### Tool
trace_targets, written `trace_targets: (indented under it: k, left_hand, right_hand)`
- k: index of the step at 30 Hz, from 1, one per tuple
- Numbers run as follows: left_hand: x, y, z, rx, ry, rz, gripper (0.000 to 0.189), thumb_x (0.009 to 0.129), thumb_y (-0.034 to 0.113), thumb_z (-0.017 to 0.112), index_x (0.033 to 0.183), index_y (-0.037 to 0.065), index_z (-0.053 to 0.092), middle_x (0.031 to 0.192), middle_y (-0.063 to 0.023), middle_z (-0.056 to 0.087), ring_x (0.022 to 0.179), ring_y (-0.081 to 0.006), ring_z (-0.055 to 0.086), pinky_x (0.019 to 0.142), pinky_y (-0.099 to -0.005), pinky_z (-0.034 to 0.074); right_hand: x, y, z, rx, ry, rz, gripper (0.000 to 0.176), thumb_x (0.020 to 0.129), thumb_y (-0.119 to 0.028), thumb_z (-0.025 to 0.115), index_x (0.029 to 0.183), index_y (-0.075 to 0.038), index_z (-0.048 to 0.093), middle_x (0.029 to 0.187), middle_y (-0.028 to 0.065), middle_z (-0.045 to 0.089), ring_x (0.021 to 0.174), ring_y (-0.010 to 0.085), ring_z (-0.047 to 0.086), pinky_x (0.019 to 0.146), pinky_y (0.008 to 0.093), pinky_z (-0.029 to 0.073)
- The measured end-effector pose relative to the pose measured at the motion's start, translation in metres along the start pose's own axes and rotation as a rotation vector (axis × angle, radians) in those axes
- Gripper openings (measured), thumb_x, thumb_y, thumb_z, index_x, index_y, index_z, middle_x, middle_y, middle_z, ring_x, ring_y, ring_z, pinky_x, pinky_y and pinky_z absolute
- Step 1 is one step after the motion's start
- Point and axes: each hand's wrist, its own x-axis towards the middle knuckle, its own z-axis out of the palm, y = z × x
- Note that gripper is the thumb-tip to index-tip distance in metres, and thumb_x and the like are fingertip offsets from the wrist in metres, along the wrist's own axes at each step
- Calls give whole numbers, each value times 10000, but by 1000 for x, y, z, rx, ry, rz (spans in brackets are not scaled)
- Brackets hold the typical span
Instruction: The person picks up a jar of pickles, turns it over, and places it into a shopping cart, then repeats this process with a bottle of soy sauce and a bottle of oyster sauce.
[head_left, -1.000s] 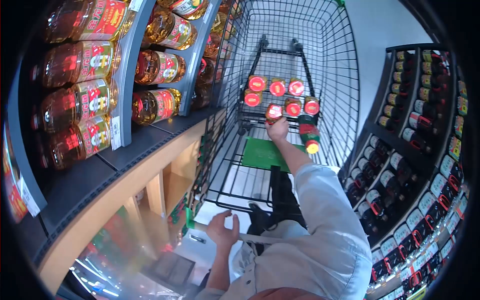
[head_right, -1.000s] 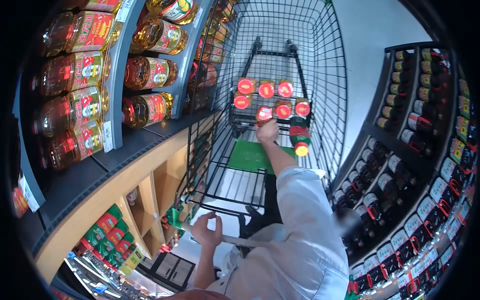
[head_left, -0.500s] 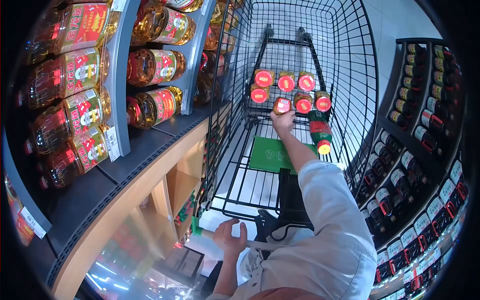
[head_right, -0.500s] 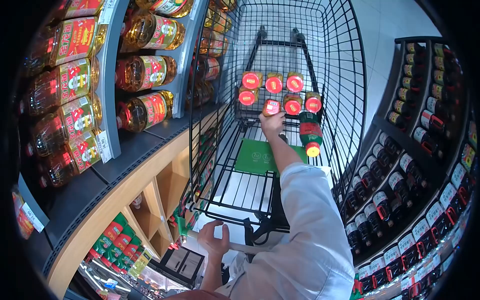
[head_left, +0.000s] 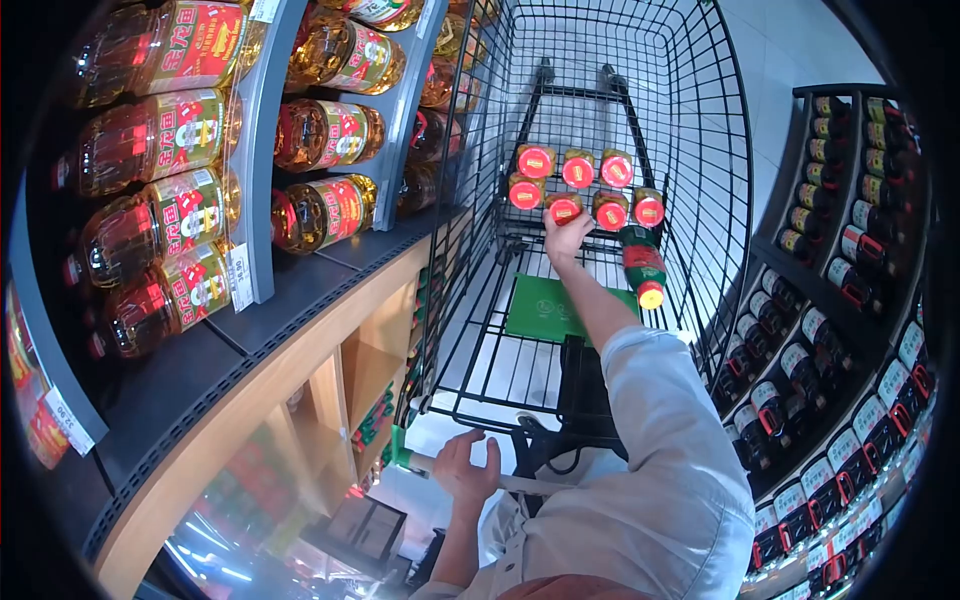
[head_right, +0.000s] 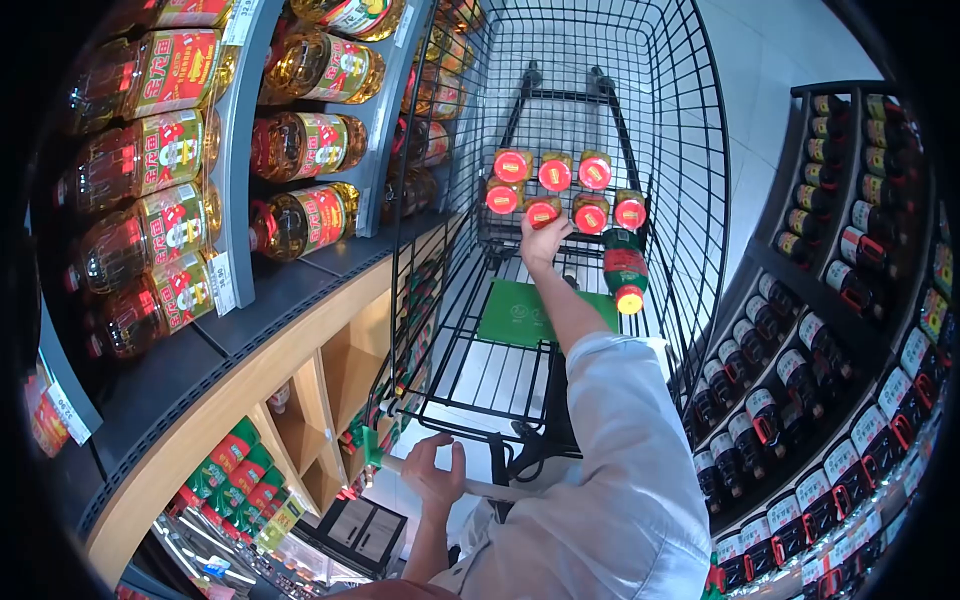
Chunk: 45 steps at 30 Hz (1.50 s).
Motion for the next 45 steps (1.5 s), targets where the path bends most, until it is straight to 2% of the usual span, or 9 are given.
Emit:
trace_targets:
  k: [9,13,16,26,27,28,32,39,45]
  left_hand:
    - [-5,-2,3,-15,35,24,138,770,141,753,892,93,708,836,-51,720,743,-259,694,665,-382,535]
    - [-6,-2,5,-32,69,36,130,782,148,747,897,100,710,832,-47,719,746,-256,694,670,-379,534]
    - [-6,-3,6,-38,87,65,121,794,158,741,898,105,711,835,-44,720,752,-257,696,675,-378,534]
    - [-10,-6,9,-184,183,88,151,816,228,718,885,94,720,802,-69,705,739,-291,685,669,-415,531]
    - [-8,-5,-2,-152,45,117,193,796,243,732,901,80,730,818,-94,713,764,-311,695,689,-421,546]
    - [-14,-20,22,-286,218,175,199,803,263,721,908,94,732,821,-111,709,776,-326,695,700,-432,551]
    - [-21,-6,-9,-250,202,160,193,837,312,681,851,121,702,852,-77,715,772,-297,699,671,-421,554]
    - [-32,-52,-5,-686,234,529,193,862,221,691,1000,86,688,860,-83,705,831,-287,704,752,-409,557]
    - [-69,-157,-58,-921,-89,336,250,921,247,681,1056,37,678,939,-121,734,858,-232,716,754,-369,552]
  right_hand:
    - [12,13,12,11,127,-24,1004,671,-281,929,1397,83,339,1359,321,482,1298,418,477,1101,443,396]
    - [3,11,-10,-3,-242,326,985,719,-222,869,1468,87,309,1303,266,599,1225,369,589,1056,418,456]
    - [-19,6,-29,-38,-370,295,947,741,-257,851,1482,52,349,1347,238,596,1234,355,594,1053,397,460]
    - [-37,-40,-114,-672,-776,-291,512,790,-396,716,1102,9,695,1043,216,724,1004,333,701,902,431,541]
    - [-39,-41,-121,-677,-759,-349,453,804,-379,704,1037,10,695,959,200,731,920,327,714,837,442,549]
    - [-40,-45,-132,-607,-805,-450,443,832,-369,685,1047,18,699,896,187,730,853,316,715,790,434,551]
    - [-56,-75,-174,-158,-993,-509,316,919,-277,711,1032,15,671,916,75,698,819,149,641,748,316,520]
    - [-235,-170,-266,190,-848,-556,187,997,-148,642,1071,22,624,929,32,664,816,89,607,731,237,487]
    - [-422,-220,-237,-52,-874,-950,284,933,-96,706,1177,21,620,948,68,674,816,103,616,734,268,510]
